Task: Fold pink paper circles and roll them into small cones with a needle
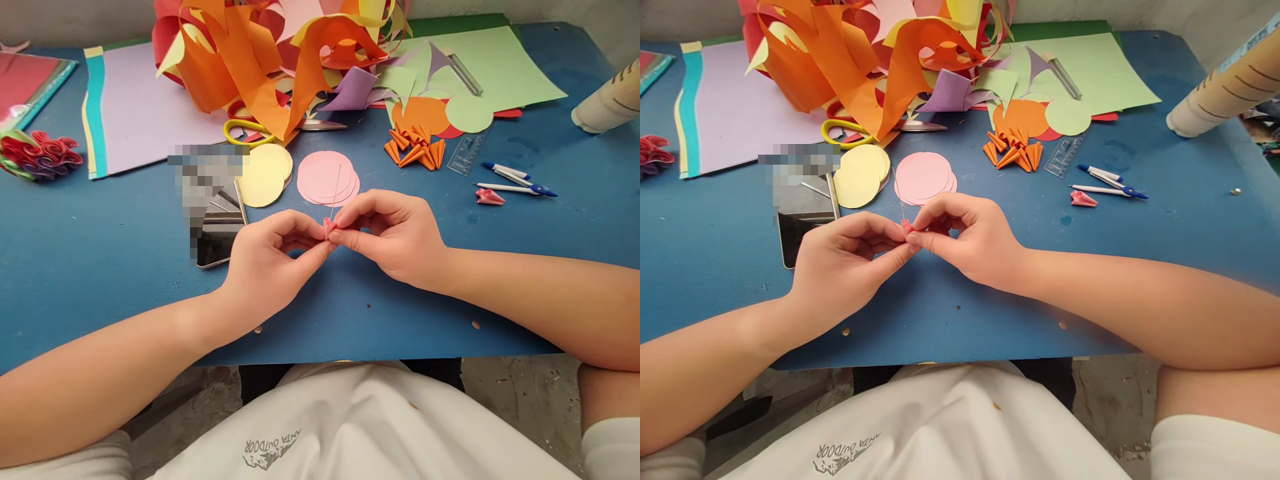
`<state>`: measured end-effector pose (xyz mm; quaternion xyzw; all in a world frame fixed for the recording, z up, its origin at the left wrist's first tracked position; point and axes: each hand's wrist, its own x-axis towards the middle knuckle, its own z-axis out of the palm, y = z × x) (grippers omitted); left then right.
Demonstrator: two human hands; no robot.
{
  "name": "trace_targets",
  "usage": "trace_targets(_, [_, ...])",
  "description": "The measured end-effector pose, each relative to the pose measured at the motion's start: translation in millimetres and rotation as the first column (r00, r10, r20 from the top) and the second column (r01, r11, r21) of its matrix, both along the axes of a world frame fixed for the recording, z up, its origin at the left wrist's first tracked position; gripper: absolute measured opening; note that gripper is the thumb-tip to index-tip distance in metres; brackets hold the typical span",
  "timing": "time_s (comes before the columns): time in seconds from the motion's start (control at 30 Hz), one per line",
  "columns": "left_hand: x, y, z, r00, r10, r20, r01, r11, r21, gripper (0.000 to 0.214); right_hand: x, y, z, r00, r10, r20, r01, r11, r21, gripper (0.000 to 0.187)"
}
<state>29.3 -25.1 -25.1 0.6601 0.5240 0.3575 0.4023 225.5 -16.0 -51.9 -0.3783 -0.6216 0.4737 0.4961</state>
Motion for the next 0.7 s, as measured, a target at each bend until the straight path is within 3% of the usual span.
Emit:
trace_targets(0.17, [-0.3,-0.4,1.0,1.0,0.003,-0.007,-0.003,1.0,-0.016,0.009,-0.1,-0.4,1.2,0.999,0.037,0.013,-0.037,0.999,0.011,0.006])
trace_targets(0.33, [0.4,-0.6,0.1,0.999,-0.016,0.035,0.017,1.0,-0.02,0.008,-2.1,-0.8,0.3,0.999,0.024,-0.048,-0.026,0.999,-0.021,0.014])
trace_targets(0.7, [-0.1,-0.8,-0.6,0.999,-0.043,0.027,0.043,0.999,0.007,0.008,-1.3,0.1,-0.9,0.998,0.041,-0.042,-0.042,0.999,-0.025,0.009])
